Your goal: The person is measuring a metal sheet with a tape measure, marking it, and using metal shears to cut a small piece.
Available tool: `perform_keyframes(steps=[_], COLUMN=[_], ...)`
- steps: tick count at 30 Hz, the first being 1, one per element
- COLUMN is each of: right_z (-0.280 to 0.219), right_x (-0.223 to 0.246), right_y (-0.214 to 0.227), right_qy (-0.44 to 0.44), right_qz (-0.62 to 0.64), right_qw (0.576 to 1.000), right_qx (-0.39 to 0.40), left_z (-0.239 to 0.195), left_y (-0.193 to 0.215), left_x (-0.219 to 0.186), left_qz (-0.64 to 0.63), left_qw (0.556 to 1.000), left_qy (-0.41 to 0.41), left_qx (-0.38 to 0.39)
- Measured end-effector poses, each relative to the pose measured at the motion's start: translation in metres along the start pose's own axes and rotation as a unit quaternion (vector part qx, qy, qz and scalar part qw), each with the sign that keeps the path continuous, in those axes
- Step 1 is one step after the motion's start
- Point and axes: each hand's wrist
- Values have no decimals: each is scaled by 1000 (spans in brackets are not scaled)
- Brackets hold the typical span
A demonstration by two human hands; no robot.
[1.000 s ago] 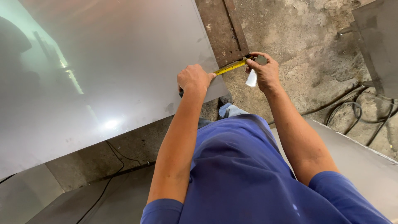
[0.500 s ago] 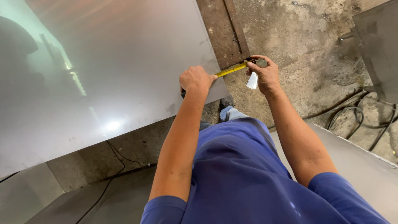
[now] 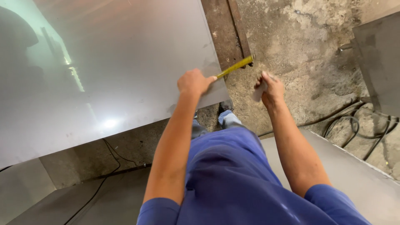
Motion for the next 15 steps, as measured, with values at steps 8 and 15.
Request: perform_keyframes(steps=[8,15], right_z=[-25,-34], right_x=[-85,-165], right_y=[141,188], right_qy=[-177,-231], right_qz=[-137,-167], right_qw=[972,953], right_qx=[-72,-103], left_z=[-65,-81], left_y=[-42,-112], left_x=[129,273], left_qz=[-692,-667], left_qw=[715,727], left_qy=[-46,-55], left_qx=[-85,-152])
Point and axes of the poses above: each hand's wrist, its own z-axis towards the middle knuckle, its own y-axis out of the back of the hand, x = y × z, and after that the axes turned 13 degrees about -y, right-handed
